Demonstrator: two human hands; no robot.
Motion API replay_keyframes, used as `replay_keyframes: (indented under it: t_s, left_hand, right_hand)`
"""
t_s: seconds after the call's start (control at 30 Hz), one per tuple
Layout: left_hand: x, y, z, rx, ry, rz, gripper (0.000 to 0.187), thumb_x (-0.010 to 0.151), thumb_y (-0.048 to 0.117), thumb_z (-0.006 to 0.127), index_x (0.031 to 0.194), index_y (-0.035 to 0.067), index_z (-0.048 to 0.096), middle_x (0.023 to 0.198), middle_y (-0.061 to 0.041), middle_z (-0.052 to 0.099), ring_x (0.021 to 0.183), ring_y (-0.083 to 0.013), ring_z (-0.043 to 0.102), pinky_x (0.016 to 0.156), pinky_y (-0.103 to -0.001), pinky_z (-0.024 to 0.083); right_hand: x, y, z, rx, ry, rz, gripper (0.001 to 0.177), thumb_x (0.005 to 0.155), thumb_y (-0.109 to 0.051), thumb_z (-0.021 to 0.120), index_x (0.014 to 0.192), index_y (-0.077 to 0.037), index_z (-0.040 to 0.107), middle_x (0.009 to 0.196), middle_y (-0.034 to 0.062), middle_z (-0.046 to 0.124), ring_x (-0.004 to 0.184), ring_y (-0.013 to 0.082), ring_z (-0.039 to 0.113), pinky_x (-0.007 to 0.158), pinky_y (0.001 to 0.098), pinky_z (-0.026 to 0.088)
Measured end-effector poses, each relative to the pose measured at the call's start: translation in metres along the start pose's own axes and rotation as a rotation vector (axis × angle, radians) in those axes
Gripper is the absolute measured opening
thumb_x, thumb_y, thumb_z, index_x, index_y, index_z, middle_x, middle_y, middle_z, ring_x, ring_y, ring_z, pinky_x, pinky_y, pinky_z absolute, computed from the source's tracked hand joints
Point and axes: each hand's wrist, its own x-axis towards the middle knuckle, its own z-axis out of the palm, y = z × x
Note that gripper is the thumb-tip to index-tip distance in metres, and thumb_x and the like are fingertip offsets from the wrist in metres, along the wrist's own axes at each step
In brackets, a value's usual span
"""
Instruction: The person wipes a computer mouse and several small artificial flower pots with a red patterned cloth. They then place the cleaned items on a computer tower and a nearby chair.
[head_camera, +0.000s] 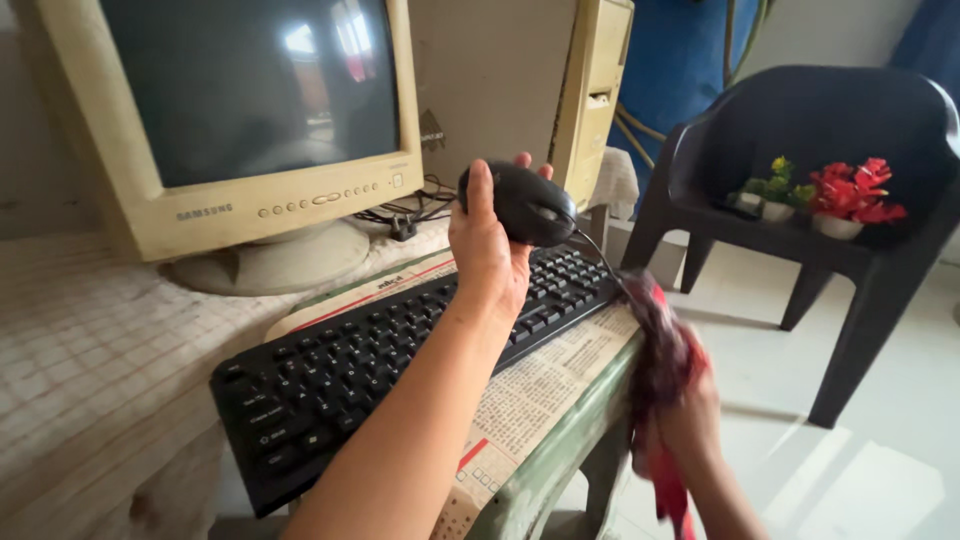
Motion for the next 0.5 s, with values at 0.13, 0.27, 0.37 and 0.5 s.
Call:
replay_keyframes:
  t_s: [0.13,0.27,0.37,0.5]
  left_hand:
    - [0.008,-0.005,-0.011,0.178,0.133,0.095,0.053,0.098,0.038,0.060,0.134,0.005,0.040,0.126,-0.023,0.064,0.108,-0.0368,0.068,0.089,-0.054,0.060]
    - [0.009,-0.018,-0.018,0.652,0.275,0.293,0.049,0.105,0.035,0.061,0.136,0.003,0.041,0.140,-0.023,0.054,0.132,-0.0356,0.056,0.112,-0.049,0.047]
    - [0.007,-0.019,-0.021,0.816,0.358,0.402,0.050,0.102,0.021,0.060,0.143,0.008,0.035,0.147,-0.020,0.045,0.137,-0.0350,0.048,0.116,-0.046,0.038]
    - [0.014,0.006,-0.027,0.922,0.601,0.340,0.064,0.098,0.009,0.055,0.154,0.022,0.026,0.153,-0.017,0.031,0.134,-0.0337,0.046,0.111,-0.044,0.041]
  right_hand:
    - [-0.049,0.052,-0.015,-0.097,0.142,0.071,0.053,0.086,-0.019,0.072,0.137,-0.008,0.061,0.118,0.0196,0.070,0.104,0.0358,0.069,0.085,0.0455,0.054]
    - [-0.054,0.066,-0.041,-0.170,0.213,0.135,0.054,0.087,-0.004,0.064,0.141,-0.007,0.062,0.125,0.0218,0.067,0.117,0.0377,0.064,0.102,0.0492,0.050]
    - [-0.032,0.041,-0.057,-0.340,0.256,-0.014,0.071,0.077,0.006,0.063,0.148,-0.001,0.055,0.130,0.0243,0.056,0.125,0.0413,0.056,0.106,0.0521,0.045]
    - [-0.002,-0.026,-0.066,-0.199,0.236,-0.245,0.083,0.065,-0.007,0.080,0.145,-0.006,0.056,0.144,0.0186,0.047,0.134,0.0410,0.051,0.112,0.0499,0.044]
